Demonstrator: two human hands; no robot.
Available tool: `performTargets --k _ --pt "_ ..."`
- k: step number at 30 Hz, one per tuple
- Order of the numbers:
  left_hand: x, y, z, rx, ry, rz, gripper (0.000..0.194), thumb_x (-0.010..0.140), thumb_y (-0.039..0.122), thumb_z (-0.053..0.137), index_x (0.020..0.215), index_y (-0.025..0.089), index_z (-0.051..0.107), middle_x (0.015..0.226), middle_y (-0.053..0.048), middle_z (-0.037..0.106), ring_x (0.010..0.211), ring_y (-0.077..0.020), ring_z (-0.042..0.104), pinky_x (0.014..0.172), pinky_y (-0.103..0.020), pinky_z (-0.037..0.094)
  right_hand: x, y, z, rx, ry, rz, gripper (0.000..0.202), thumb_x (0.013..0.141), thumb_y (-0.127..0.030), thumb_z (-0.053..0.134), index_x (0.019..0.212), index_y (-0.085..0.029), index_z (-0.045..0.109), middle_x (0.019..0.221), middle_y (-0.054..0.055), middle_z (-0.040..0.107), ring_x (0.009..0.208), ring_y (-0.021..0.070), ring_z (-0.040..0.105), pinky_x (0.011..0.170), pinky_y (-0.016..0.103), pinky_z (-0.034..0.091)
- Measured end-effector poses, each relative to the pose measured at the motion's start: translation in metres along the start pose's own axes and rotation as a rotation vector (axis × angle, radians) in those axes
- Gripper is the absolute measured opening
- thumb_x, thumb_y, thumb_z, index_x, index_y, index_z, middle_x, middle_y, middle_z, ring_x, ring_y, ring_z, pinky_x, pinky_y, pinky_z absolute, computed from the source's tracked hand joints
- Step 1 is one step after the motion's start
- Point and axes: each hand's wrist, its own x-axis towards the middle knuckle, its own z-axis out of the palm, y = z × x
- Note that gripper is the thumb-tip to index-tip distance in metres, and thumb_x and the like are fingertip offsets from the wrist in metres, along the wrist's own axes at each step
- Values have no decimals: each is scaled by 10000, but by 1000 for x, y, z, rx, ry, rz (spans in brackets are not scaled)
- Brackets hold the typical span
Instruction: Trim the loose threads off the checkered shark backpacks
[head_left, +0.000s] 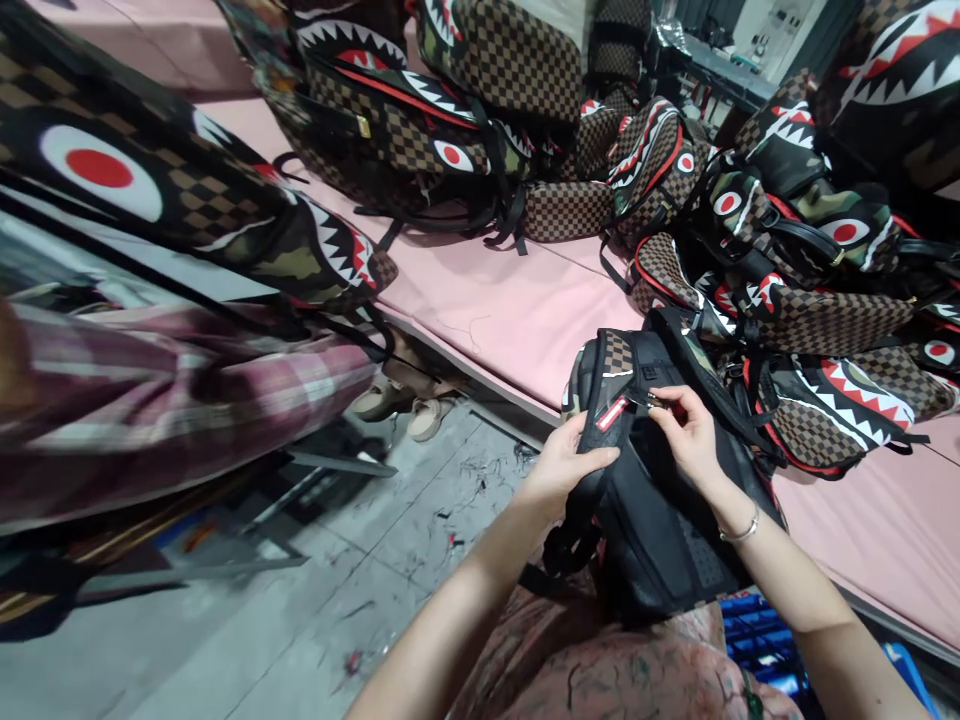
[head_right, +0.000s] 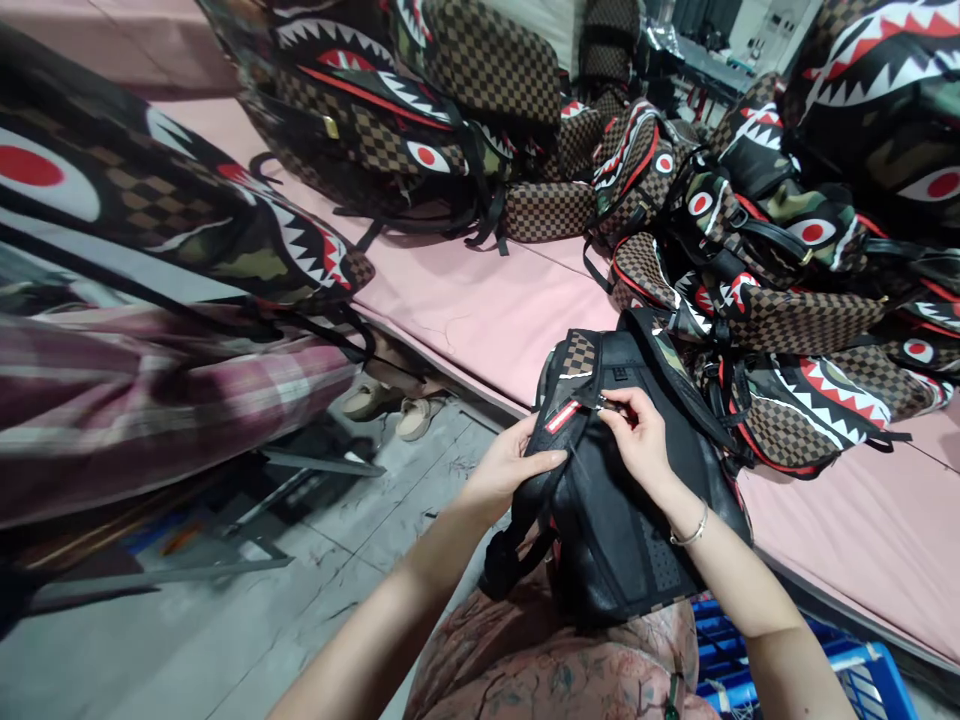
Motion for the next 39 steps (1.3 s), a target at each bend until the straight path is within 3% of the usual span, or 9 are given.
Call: performTargets --k 7,11,19,22,25,29,33,35,39 --pt "3 -13 14 193 157 52 517 597 260 726 1074 132 572 990 -66 643 899 -213 586 813 -317 454 -26 15 -19 -3 65 161 258 775 -292 570 1010 -184 570 942 40 589 856 161 546 783 302 442" --pt "-2 -12 21 274 109 107 552 615 224 695 1136 139 532 1069 -81 621 985 -238 570 886 -356 434 -30 7 -1 -28 -108 63 432 659 -224 686 1081 -238 591 904 12 573 769 147 529 700 272 454" --pt "-2 -23 17 418 26 211 612 622 115 618 1213 155 465 1177 -87 570 1105 -238 516 985 -380 371 -22 0 13 -72 -238 -145 287 661 -26 493 774 -203 689 697 2 571 686 132 528 629 236 416" --pt "1 -32 20 450 47 230 588 618 120 615 1189 157 483 1179 -81 567 1120 -239 502 998 -380 357 -18 3 15 -153 -147 -86 229 658 -49 462 705 -185 641 688 1 572 676 135 531 621 234 404" --pt "-2 -35 21 475 83 171 594 621 172 645 1191 142 481 1166 -88 569 1098 -248 513 978 -389 375 -4 16 7 -197 140 94 100 722 -196 503 670 -174 586 661 -3 572 644 137 518 613 236 393" --pt "-12 -29 -5 485 109 111 627 622 252 685 1201 131 475 1116 -86 594 1021 -230 556 937 -374 408 5 43 -25 -164 313 322 362 789 -448 454 570 -167 516 523 -14 502 510 118 457 530 232 352" --pt "-17 -26 -65 612 212 204 738 663 280 668 1320 203 340 1027 -49 619 935 -190 588 885 -356 437 -16 58 -53 -238 111 393 399 750 -525 510 589 -161 531 532 -12 516 497 111 461 524 232 339" --pt "-15 -36 -92 825 319 315 547 711 268 612 1235 209 462 1026 -55 606 978 -196 564 907 -370 417 -31 58 -58 -356 7 387 324 690 -484 614 740 -166 576 635 -8 571 559 126 505 560 239 358" --pt "-6 -76 -101 1144 454 403 177 770 199 495 784 177 670 1117 -104 540 1095 -240 477 962 -417 351 -58 51 -45 -529 -175 252 338 755 -373 599 1043 -210 530 863 21 605 681 152 544 650 275 403"
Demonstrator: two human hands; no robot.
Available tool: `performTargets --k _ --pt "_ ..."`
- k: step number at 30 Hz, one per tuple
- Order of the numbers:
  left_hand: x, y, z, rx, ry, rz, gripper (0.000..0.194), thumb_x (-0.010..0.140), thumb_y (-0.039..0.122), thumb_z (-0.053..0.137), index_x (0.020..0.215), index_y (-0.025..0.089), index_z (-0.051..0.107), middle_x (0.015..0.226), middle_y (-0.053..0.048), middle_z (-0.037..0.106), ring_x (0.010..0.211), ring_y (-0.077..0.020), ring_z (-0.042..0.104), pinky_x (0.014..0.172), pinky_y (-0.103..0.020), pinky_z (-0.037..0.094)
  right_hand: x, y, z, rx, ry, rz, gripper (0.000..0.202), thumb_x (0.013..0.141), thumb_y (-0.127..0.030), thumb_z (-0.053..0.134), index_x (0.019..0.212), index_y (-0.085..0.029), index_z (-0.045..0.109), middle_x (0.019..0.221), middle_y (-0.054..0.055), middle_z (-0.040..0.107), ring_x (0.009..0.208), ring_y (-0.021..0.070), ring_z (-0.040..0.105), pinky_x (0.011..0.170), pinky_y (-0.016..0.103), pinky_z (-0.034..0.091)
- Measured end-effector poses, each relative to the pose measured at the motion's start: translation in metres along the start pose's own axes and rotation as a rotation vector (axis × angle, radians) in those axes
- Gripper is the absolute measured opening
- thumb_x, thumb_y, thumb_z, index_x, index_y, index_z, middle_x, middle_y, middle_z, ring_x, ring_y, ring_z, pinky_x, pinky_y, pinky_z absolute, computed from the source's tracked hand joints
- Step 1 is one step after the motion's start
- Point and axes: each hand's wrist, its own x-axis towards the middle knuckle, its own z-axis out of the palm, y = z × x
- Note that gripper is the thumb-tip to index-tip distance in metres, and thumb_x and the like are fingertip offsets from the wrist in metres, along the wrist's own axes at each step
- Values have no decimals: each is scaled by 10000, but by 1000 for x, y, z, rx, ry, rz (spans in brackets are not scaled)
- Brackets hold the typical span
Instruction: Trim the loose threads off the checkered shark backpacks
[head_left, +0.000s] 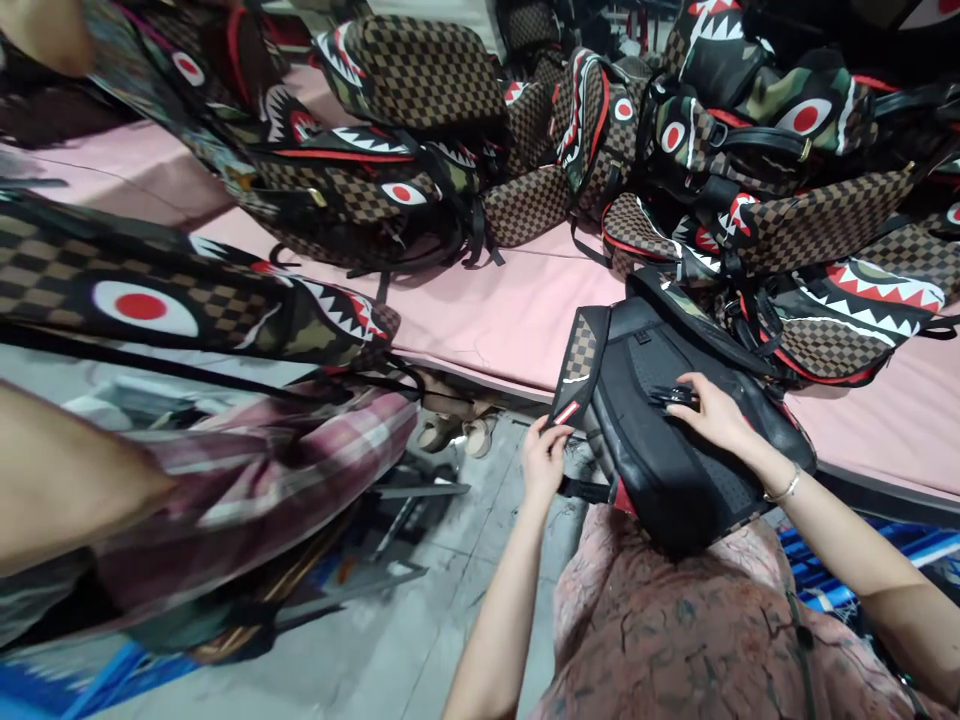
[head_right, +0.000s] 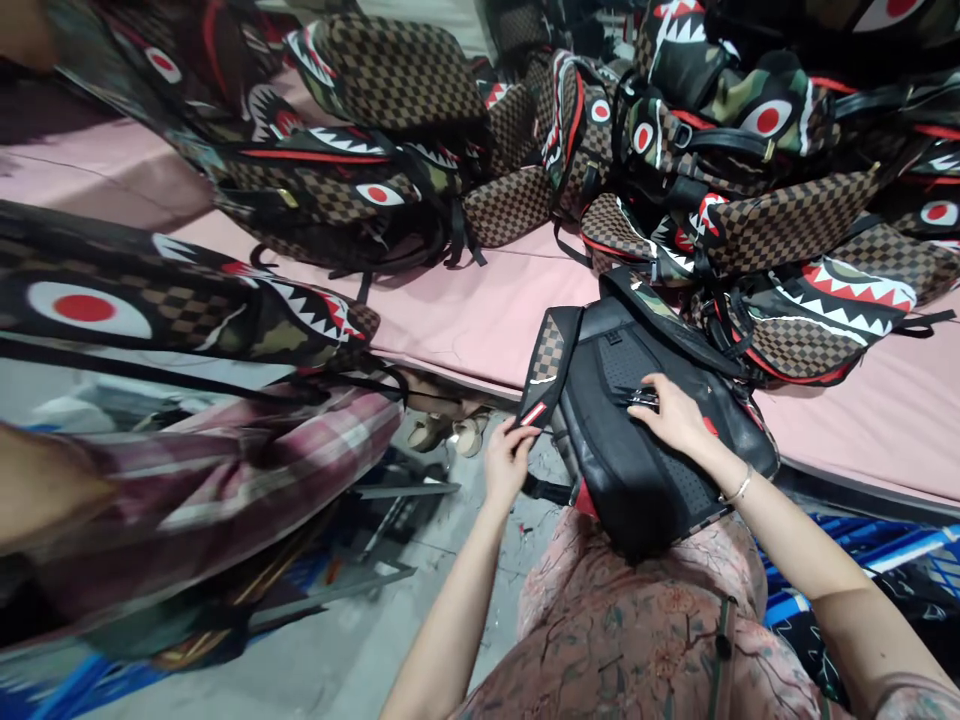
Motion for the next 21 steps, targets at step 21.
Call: performTargets --k 21 --pt "-7 54 56 213 111 121 146 804 217 497 725 161 607 1065 -113 495 1046 -253 418 929 -410 308 -11 -49 38 -428 -109 -268 195 909 -297 414 923 -162 554 890 97 568 826 219 516 703 313 373"
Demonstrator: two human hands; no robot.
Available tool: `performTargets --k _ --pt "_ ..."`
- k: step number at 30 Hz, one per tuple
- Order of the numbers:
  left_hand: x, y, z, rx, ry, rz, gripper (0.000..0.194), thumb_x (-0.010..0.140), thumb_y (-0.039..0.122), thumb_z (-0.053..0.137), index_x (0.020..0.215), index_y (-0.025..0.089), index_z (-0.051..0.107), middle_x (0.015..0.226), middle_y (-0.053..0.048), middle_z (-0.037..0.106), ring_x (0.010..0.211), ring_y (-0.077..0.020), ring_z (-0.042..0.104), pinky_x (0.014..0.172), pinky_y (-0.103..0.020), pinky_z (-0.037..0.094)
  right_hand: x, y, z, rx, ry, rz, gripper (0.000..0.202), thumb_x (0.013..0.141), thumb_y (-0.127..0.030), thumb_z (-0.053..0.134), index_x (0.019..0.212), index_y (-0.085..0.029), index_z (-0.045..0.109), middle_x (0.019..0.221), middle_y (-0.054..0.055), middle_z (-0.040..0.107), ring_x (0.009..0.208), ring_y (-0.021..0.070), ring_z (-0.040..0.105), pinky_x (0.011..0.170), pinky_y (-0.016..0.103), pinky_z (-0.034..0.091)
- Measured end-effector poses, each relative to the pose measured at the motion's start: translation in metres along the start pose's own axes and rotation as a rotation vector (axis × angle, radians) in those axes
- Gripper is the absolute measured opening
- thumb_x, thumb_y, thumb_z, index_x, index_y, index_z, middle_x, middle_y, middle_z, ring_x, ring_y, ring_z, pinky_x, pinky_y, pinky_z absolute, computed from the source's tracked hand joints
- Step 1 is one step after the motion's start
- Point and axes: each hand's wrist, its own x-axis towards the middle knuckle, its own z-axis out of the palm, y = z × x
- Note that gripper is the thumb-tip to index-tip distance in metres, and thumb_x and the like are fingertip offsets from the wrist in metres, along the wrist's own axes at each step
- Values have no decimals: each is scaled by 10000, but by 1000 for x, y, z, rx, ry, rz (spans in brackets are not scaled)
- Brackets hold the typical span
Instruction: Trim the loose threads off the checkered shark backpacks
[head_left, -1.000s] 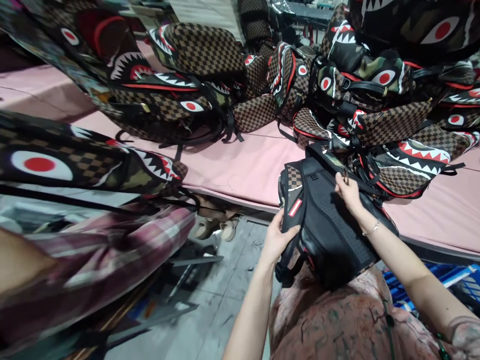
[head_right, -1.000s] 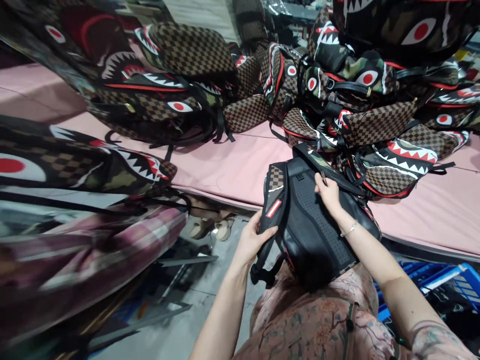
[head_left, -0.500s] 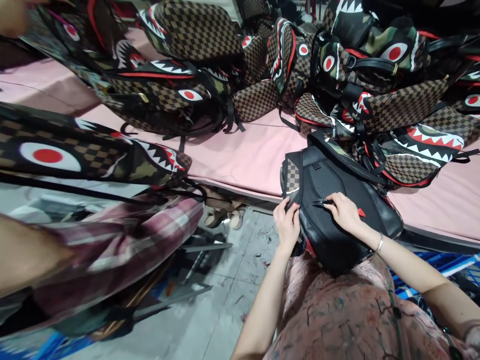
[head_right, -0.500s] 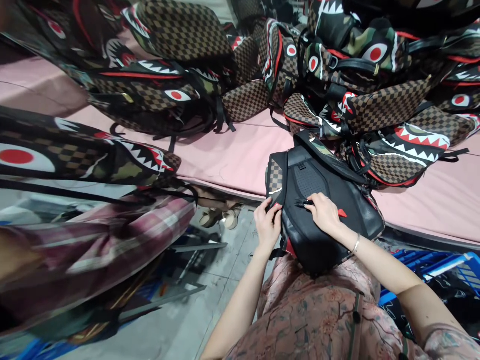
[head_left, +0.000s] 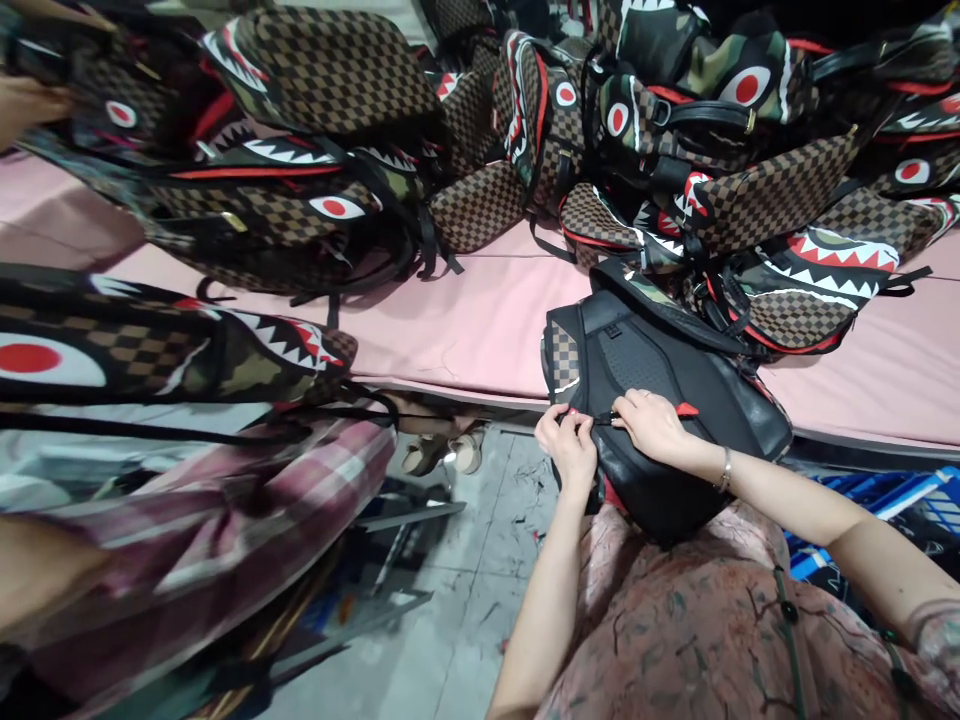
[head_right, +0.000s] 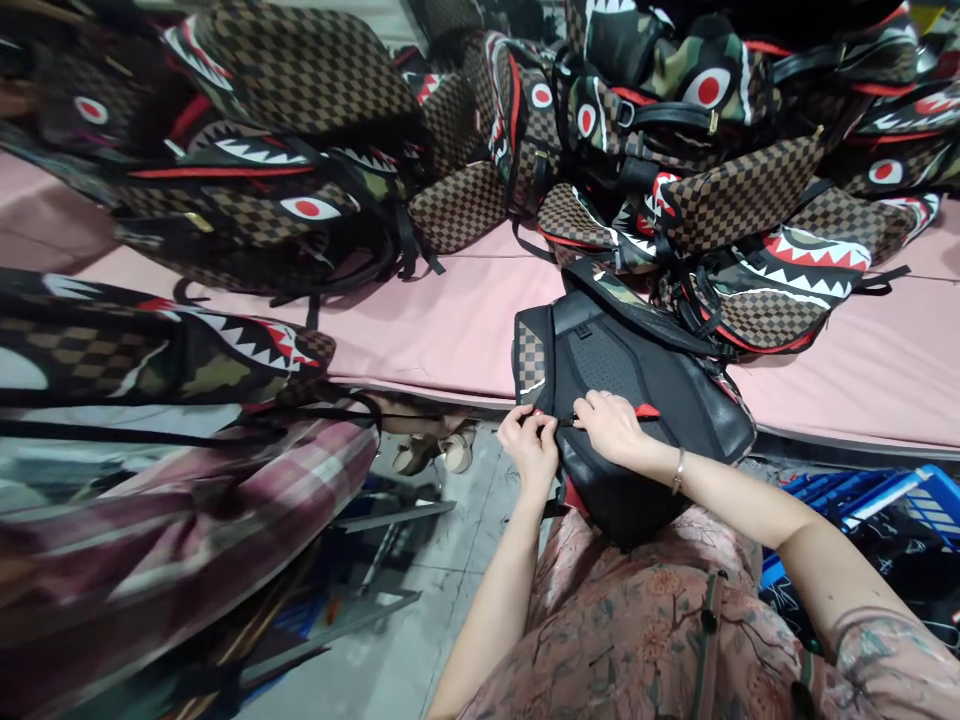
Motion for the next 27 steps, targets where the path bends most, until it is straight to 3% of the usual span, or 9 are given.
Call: performTargets --k 5,12,16,19,21,24,27 --pt "1 -2 0 32 -16 6 155 805 250 487 729 166 593 1059 -115 492 1043 -268 404 919 -425 303 7 -3 0 10 -47 -7 176 908 -291 423 919 -164 543 900 89 564 852 212 519 716 316 387" --pt "-1 -9 8 70 55 40 181 809 305 481 733 165 567 1085 -123 476 1058 -286 386 912 -462 286 10 0 3 -37 -25 -27 130 888 -212 437 910 -142 544 902 89 572 836 214 535 707 332 431" --pt "1 -5 7 82 39 106 190 823 300 444 743 161 546 1065 -140 481 1067 -290 389 923 -476 268 11 3 6 174 1 23 162 887 -270 462 910 -146 563 860 70 582 791 187 548 696 331 453" --pt "6 0 -8 19 92 78 189 821 315 442 733 170 525 1008 -127 500 1049 -280 420 927 -464 284 8 14 0 334 40 70 236 880 -347 488 969 -140 561 913 46 586 775 147 563 701 320 476" --pt "8 4 -26 -102 86 36 197 832 319 425 718 185 514 973 -98 509 1016 -253 453 920 -431 319 2 31 -10 353 77 72 270 877 -370 492 989 -133 559 941 42 590 781 139 574 707 322 484" --pt "4 13 -54 -275 -86 34 260 856 299 375 648 208 501 936 -65 533 939 -219 501 873 -383 383 -13 77 -32 423 146 100 260 852 -370 524 990 -156 576 913 29 624 768 129 590 702 280 478" --pt "-14 34 -65 -244 -269 162 175 842 279 415 791 215 570 1018 -82 557 1000 -234 503 911 -410 373 -31 140 -52 585 320 340 397 710 -364 669 1052 -185 579 992 37 643 857 167 598 762 288 456"
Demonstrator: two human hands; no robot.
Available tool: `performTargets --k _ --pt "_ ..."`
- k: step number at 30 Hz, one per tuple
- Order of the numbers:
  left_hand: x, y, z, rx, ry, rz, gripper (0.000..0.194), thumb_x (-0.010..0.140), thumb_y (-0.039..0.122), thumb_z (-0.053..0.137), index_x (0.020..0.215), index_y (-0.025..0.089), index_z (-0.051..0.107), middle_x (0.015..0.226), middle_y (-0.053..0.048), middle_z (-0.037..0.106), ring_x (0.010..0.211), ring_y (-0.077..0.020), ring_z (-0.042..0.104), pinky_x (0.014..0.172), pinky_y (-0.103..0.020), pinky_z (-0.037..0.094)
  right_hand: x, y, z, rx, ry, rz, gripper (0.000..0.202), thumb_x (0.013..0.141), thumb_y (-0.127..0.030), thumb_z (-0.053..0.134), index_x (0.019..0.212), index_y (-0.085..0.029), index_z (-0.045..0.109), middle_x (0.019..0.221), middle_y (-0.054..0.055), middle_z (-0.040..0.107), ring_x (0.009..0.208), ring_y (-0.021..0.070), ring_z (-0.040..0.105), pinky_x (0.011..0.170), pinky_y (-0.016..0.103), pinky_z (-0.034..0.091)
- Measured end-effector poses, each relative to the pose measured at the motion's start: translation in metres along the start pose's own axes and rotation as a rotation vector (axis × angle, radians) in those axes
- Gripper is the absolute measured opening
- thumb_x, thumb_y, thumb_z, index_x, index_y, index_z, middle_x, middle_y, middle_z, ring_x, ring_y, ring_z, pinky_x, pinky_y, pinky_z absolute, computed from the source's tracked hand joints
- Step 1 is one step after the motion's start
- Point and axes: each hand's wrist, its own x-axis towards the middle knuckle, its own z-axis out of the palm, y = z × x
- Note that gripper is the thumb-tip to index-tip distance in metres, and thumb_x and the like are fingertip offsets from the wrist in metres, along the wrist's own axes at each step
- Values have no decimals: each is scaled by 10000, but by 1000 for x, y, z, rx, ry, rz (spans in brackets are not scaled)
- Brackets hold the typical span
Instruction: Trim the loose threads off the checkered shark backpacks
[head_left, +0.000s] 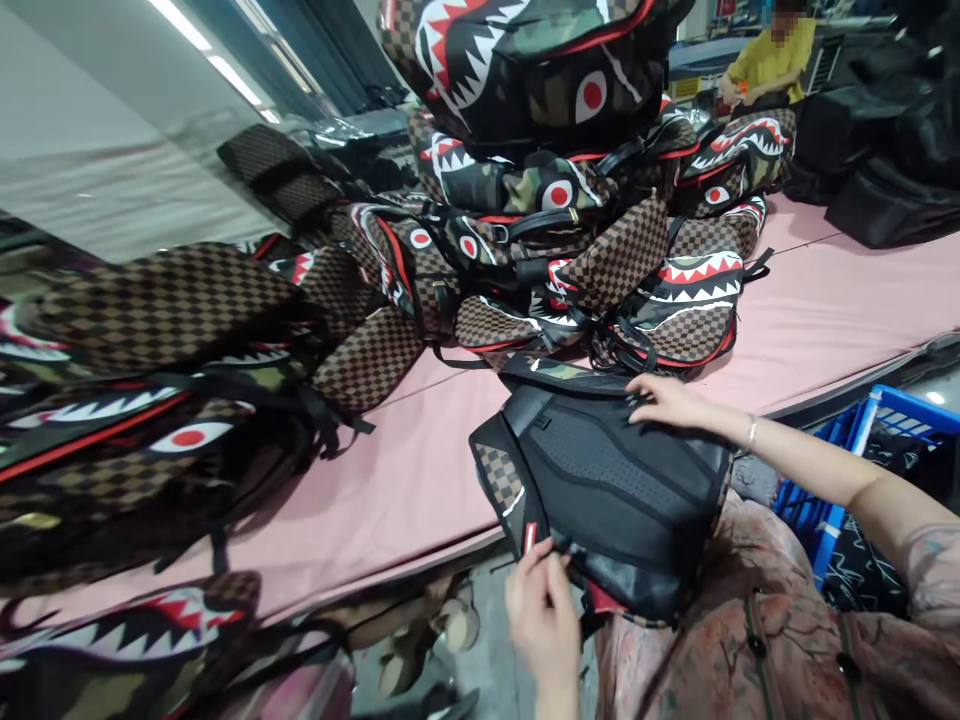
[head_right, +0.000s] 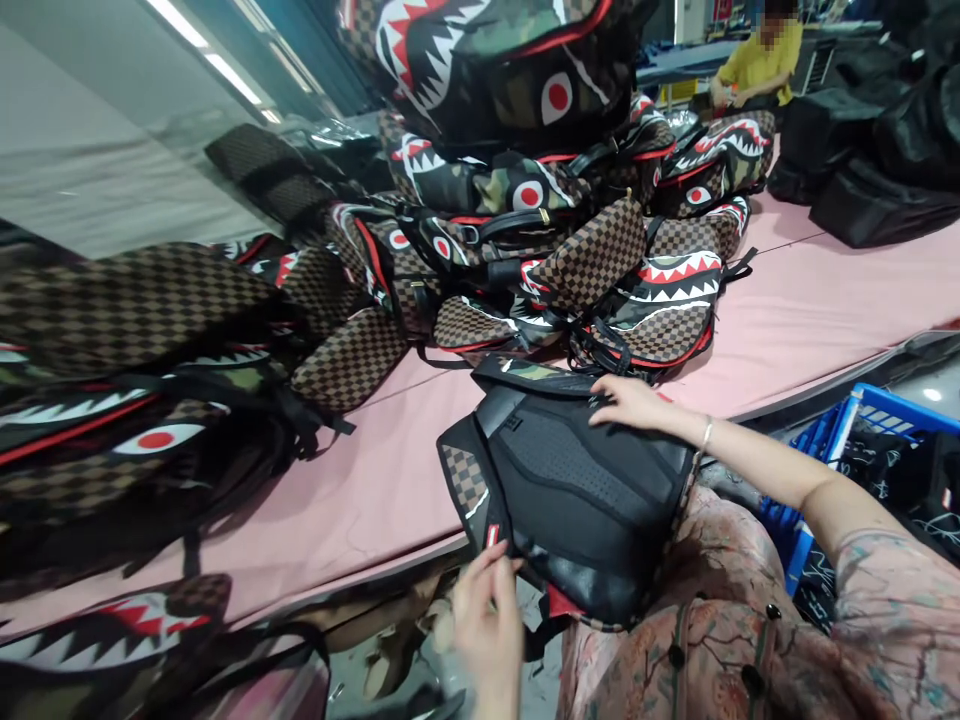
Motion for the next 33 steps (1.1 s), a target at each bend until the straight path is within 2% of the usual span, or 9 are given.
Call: performTargets --k 2,6,10,15,17,20,23,28,33 --pt "-13 21 19 61 -175 89 269 822 277 455 1068 208 540 1182 -120 514 1137 -257 440 980 -452 324 7 29 -28 58 81 164 434 640 -350 709 1033 -194 614 1049 51 634 934 204 579 803 305 430" --pt "-31 52 74 130 -689 262 784 666 376 633 1354 178 313 1451 -156 231 1332 -343 171 1068 -573 124 9 64 -48 148 -55 213 275 594 -360 706 776 -155 686 774 36 670 689 174 589 643 266 433" --pt "-29 57 82 277 -830 287 884 633 302 632 1403 198 211 1488 -130 96 1357 -346 57 1061 -612 28 1 67 -52 239 -189 242 306 622 -439 668 611 -134 641 488 -16 532 414 84 409 413 220 296" --pt "-2 37 13 365 -856 368 847 614 63 475 1403 212 205 1478 -91 166 1357 -272 141 1083 -569 61 -29 40 -59 666 -273 336 342 588 -451 710 651 -142 580 453 -67 410 373 44 267 365 203 164" --pt "9 25 -17 364 -863 328 823 595 4 437 1368 251 298 1443 -77 285 1326 -250 254 1081 -572 94 -48 21 -46 847 -277 284 356 596 -453 708 698 -139 576 477 -66 422 383 44 293 375 194 206" --pt "16 19 -42 224 -823 184 513 728 89 469 1207 264 524 1294 -82 507 1216 -240 439 1057 -544 234 -76 -7 -9 972 -327 248 402 553 -431 742 753 -114 597 470 -72 418 401 46 328 395 187 253" --pt "12 35 -29 -146 -629 -8 348 810 253 507 1153 230 563 1165 -99 604 1087 -219 553 976 -430 407 -92 -30 29 955 -165 274 383 564 -398 740 790 -112 621 483 -77 409 432 47 348 427 186 286" --pt "15 76 19 -614 -190 -306 452 753 317 617 1180 193 532 1003 -80 669 903 -183 637 878 -343 487 -95 -49 57 734 -52 230 286 605 -348 722 770 -119 673 554 -25 509 522 91 466 523 227 416" --pt "31 84 24 -560 -175 -279 407 663 280 704 1056 204 633 981 -54 670 869 -173 628 848 -315 497 -95 -46 63 579 61 -28 232 690 -316 645 850 -156 694 733 53 651 630 152 588 567 267 487"
